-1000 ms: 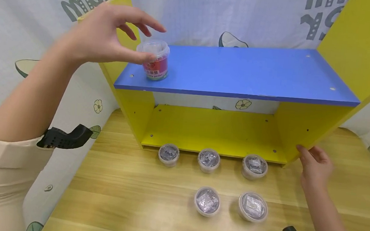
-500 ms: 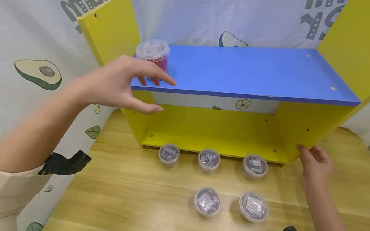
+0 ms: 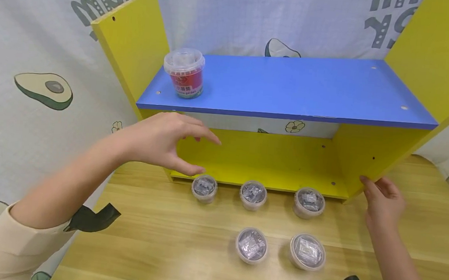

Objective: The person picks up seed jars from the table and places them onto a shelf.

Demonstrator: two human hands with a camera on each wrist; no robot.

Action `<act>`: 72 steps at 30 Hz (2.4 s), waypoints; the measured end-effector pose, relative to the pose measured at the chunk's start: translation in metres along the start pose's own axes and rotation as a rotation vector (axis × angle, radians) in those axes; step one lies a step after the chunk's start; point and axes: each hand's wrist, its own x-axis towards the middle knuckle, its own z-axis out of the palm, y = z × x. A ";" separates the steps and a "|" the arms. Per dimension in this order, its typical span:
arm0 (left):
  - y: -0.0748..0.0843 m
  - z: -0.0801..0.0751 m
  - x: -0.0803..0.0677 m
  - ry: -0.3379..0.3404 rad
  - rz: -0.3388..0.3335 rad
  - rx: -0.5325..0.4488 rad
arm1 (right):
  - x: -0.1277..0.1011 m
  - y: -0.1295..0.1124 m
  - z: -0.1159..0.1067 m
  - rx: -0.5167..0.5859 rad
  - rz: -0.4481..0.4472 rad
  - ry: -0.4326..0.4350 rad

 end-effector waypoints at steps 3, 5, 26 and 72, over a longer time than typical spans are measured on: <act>0.001 0.012 0.000 -0.014 -0.016 0.003 | 0.000 0.000 0.000 -0.012 0.004 0.006; 0.001 0.019 0.000 -0.024 -0.024 0.002 | -0.001 0.000 0.000 -0.016 0.004 0.011; -0.001 0.087 0.006 -0.090 -0.014 -0.070 | -0.003 -0.001 0.000 -0.022 -0.003 -0.016; 0.051 0.205 0.026 -0.149 0.137 0.026 | -0.003 0.003 0.004 0.008 -0.035 0.044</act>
